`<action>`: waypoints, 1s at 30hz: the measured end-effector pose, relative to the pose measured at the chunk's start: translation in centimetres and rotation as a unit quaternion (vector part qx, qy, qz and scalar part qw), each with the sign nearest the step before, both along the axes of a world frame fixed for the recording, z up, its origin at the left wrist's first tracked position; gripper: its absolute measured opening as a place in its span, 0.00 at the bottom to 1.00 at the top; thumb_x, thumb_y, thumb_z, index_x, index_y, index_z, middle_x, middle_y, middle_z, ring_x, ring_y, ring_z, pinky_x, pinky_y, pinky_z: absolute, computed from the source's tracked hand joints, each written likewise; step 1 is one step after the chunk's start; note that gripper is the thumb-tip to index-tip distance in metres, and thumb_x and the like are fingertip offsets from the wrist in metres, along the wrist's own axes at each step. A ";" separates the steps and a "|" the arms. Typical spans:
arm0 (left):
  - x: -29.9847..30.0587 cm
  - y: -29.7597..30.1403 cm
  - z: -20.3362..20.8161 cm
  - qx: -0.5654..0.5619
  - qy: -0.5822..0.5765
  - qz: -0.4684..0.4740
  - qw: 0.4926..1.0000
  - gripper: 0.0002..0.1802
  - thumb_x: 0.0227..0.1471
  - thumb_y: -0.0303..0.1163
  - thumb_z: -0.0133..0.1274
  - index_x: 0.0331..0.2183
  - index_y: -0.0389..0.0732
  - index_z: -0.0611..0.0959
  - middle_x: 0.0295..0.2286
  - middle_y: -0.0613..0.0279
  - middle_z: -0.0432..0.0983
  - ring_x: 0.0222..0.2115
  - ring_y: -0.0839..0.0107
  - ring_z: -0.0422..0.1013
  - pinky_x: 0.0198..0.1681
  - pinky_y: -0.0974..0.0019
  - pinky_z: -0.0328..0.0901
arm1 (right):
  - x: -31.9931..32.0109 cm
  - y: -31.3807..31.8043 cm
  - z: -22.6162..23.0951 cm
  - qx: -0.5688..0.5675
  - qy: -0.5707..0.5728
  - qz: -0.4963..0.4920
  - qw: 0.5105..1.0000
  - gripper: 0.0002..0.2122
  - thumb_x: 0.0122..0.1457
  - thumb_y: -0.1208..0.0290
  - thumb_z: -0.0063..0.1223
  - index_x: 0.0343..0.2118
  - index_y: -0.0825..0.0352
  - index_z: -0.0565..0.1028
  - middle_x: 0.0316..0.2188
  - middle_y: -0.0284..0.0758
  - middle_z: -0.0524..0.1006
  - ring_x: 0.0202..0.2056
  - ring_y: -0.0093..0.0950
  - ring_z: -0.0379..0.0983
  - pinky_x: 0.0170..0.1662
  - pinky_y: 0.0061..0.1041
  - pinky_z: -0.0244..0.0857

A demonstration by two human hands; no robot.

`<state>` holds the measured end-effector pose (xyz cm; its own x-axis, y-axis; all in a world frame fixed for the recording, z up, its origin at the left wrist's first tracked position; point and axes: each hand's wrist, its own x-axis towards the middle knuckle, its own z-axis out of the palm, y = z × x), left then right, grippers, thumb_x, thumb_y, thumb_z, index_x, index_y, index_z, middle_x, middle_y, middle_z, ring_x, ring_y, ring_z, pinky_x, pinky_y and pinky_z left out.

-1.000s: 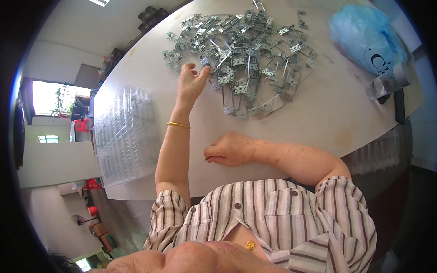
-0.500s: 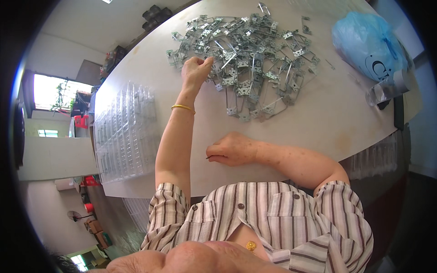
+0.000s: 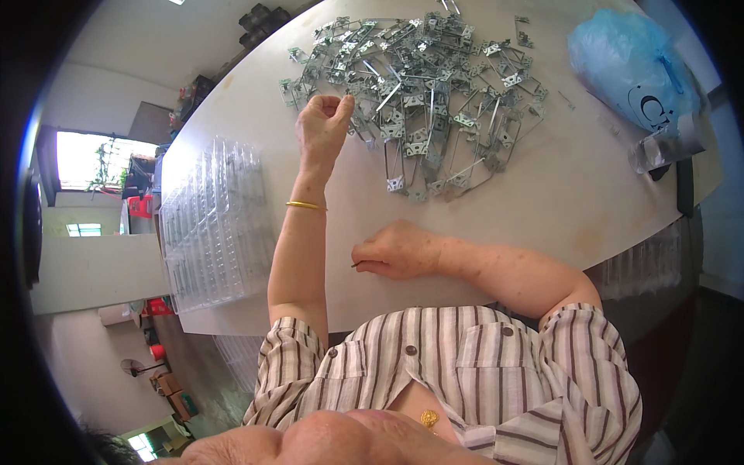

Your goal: The person assembles metal hardware pieces by connecting metal plates and wire brackets together by hand, then places the assembled pieces into compartments of a clear plastic tray.

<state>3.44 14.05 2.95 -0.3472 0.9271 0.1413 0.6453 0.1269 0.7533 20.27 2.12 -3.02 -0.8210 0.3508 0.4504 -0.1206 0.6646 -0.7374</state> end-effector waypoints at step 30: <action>-1.6 -12.4 -0.2 0.019 -0.231 -0.015 0.973 0.12 0.55 0.31 0.62 0.36 0.32 0.80 0.29 0.62 0.79 0.28 0.79 0.76 0.29 0.74 0.73 | 0.0 0.8 2.6 -0.183 0.071 -0.210 0.958 0.05 0.57 0.76 0.62 0.35 0.66 0.77 0.41 0.33 0.75 0.27 0.18 0.72 0.28 0.20 0.67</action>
